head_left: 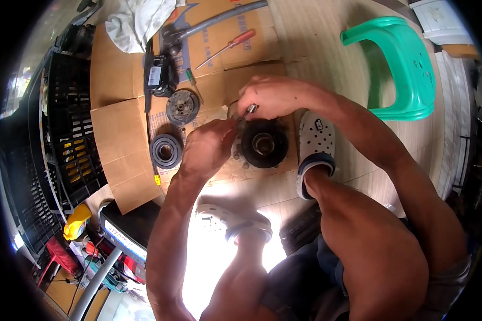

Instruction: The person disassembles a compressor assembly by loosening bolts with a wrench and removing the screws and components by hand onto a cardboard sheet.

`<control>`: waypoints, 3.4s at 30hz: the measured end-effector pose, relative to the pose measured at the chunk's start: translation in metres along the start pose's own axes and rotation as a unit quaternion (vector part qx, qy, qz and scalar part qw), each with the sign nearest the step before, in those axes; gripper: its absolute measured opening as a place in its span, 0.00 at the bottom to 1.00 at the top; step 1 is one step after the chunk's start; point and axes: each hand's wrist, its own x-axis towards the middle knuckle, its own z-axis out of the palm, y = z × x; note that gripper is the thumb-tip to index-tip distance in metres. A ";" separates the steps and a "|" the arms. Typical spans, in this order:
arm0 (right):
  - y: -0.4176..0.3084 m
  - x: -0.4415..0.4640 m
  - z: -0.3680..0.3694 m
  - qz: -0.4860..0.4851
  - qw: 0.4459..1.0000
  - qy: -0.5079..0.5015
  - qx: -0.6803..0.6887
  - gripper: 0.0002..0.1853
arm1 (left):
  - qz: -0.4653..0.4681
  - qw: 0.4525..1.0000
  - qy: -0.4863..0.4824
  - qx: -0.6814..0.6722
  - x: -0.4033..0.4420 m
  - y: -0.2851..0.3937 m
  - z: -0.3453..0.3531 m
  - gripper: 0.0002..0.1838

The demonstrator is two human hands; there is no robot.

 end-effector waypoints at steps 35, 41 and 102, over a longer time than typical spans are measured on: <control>0.007 -0.009 0.003 0.032 0.994 0.018 0.103 0.12 | -0.088 0.994 -0.010 -0.070 0.016 -0.004 0.003 0.11; 0.007 -0.011 0.003 0.042 0.993 0.014 0.111 0.13 | -0.145 0.984 -0.035 -0.100 0.015 -0.004 -0.005 0.11; 0.009 -0.056 0.006 0.100 0.980 0.116 0.124 0.16 | -0.035 0.998 0.045 0.024 -0.017 0.002 0.017 0.15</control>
